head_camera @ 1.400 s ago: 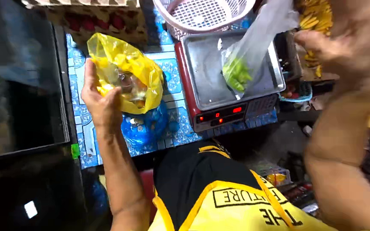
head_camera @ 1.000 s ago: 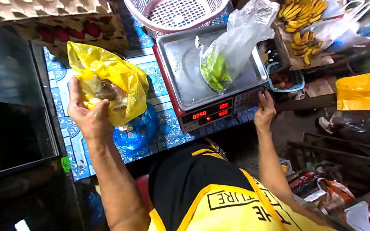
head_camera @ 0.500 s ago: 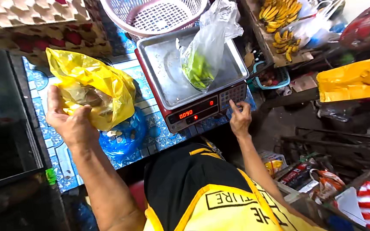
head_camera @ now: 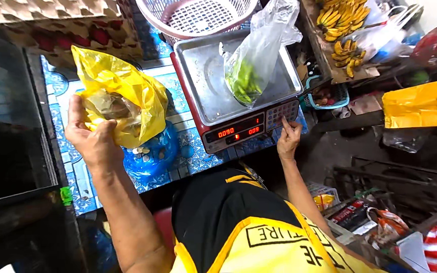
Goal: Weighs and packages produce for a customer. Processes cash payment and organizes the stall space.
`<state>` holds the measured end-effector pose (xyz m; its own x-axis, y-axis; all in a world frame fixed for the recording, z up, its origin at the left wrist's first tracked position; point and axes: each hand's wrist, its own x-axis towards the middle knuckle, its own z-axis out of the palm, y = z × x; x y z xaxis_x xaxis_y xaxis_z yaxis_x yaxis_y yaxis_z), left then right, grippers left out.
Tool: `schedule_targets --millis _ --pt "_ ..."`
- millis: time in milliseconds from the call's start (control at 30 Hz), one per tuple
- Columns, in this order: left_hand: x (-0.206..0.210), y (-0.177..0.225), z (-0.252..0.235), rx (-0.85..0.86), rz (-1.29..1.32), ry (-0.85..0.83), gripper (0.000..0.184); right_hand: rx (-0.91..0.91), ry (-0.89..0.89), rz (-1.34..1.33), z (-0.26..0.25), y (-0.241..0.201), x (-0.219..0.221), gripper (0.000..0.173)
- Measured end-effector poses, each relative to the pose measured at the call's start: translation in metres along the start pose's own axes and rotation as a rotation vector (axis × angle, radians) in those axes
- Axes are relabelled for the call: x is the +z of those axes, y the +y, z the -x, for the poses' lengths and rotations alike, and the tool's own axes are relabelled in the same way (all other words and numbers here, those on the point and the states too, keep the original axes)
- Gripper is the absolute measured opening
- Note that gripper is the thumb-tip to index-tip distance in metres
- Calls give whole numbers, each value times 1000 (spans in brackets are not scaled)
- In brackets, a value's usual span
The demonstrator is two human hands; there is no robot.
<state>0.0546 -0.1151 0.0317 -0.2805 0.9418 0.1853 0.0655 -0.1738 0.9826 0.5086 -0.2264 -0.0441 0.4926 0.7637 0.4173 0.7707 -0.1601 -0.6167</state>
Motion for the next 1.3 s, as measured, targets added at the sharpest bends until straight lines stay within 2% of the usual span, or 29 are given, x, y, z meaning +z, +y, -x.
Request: schedule_targets --millis 200,367,467,533,600,667,700,767,800,833,967,1067,1100,1233,1300 --pt "6 -3 0 -8 4 -15 85 200 -21 -176 -3 3 -5 35" --pt "6 -3 -1 4 20 -11 86 -11 6 -4 16 2 -6 32" --pt "-2 -2 2 2 22 -6 85 -38 29 39 22 -7 -9 29" --pt "-10 -3 4 -1 24 4 86 -45 67 29 3 -25 -19 32" --pt "-20 -4 1 15 30 0 87 -130 100 13 -31 -57 -31 37" --pt "-27 -2 -13 31 53 -35 88 -257 89 -14 -78 -93 -33 47" --pt "-25 1 -24 41 72 -58 86 -294 55 -70 -104 -109 -29 62" --pt "-13 9 -47 61 110 -79 81 -216 -160 -247 -149 -133 -20 105" --pt "-4 14 -54 54 146 -67 81 -146 -300 -350 -163 -142 -15 119" --pt "2 20 -61 46 197 -41 82 -101 -422 -410 -174 -153 -8 121" --pt "-2 31 -69 39 369 7 82 -148 -747 -363 -196 -191 19 90" --pt "-37 15 -50 35 292 43 81 -349 -768 -428 -182 -221 42 34" --pt "-51 10 -42 25 242 45 81 -365 -758 -519 -174 -235 49 28" --pt "-81 -8 -18 -78 143 47 89 -377 -712 -831 -152 -310 62 26" --pt "-82 -5 -13 -134 147 54 92 -352 -711 -979 -145 -347 67 34"
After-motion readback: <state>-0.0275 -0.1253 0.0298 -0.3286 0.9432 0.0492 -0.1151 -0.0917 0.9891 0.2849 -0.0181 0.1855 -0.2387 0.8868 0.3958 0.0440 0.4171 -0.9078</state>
